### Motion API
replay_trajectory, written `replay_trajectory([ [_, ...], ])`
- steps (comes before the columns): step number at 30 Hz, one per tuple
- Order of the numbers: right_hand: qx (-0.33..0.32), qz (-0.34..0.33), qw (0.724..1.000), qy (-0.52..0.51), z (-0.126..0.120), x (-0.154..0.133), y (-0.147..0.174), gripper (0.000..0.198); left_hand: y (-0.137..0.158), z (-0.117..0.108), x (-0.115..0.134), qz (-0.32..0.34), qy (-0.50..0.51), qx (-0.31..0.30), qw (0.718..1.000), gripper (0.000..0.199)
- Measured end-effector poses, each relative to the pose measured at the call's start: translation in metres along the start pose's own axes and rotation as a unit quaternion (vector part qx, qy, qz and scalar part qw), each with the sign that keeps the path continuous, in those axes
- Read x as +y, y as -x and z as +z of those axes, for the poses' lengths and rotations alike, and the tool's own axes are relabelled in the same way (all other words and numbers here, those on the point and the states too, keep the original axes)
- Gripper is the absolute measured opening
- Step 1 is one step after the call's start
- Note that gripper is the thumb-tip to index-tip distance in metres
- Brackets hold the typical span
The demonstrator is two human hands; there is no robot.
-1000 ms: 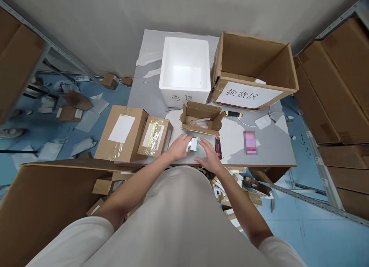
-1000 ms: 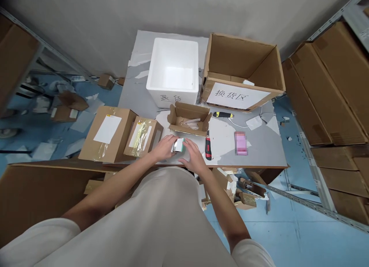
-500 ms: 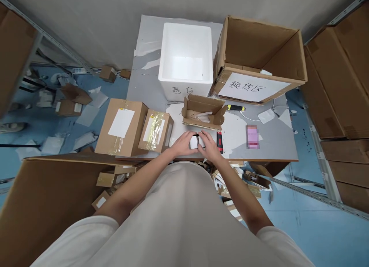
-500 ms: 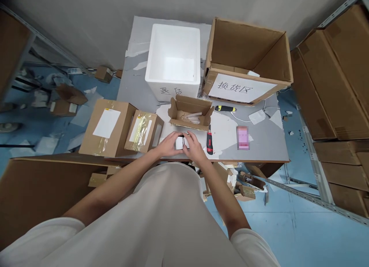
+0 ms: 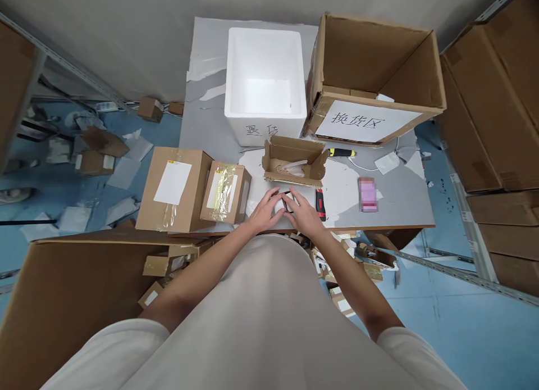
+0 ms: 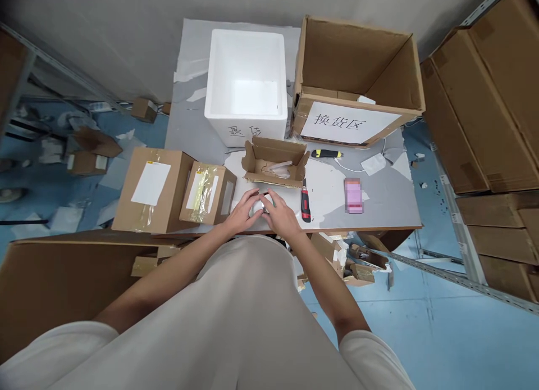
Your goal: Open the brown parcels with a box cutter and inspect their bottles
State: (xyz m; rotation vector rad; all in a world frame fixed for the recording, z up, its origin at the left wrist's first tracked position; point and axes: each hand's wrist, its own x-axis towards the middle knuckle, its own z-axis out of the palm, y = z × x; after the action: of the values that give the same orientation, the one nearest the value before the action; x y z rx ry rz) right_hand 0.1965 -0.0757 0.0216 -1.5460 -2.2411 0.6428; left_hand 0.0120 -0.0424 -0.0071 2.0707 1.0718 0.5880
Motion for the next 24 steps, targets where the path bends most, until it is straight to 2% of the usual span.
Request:
replay_trajectory([
  [4,0.033,0.055,0.997,-0.032,0.006,0.003,-0.003,0.043,0.003,-0.002,-0.005,0.014,0.012,0.009,1.000,0.043],
  [8,0.097,0.123,0.985,-0.071,0.016,0.009,0.000,0.043,0.008,-0.002,-0.008,-0.010,0.017,0.011,1.000,0.063],
  [11,0.123,0.162,0.968,-0.148,0.022,0.015,0.002,0.040,0.005,0.001,-0.004,-0.035,-0.001,0.027,0.999,0.069],
  [14,0.131,0.192,0.945,-0.228,0.025,0.019,0.003,0.035,-0.002,0.001,0.002,-0.004,-0.040,0.008,0.999,0.068],
  [16,0.140,0.206,0.939,-0.238,0.026,0.020,0.002,0.034,-0.005,-0.001,0.004,0.020,-0.076,-0.002,0.997,0.059],
  [19,0.158,0.205,0.948,-0.187,0.028,0.019,0.002,0.033,-0.002,-0.006,0.002,0.021,-0.125,0.025,0.992,0.044],
  [21,0.170,0.194,0.958,-0.123,0.030,0.017,0.002,0.032,0.006,-0.009,-0.001,0.008,-0.151,0.054,0.987,0.041],
  [24,0.159,0.138,0.978,0.012,0.031,0.014,0.005,0.029,0.023,-0.005,-0.006,-0.012,-0.160,0.070,0.984,0.040],
])
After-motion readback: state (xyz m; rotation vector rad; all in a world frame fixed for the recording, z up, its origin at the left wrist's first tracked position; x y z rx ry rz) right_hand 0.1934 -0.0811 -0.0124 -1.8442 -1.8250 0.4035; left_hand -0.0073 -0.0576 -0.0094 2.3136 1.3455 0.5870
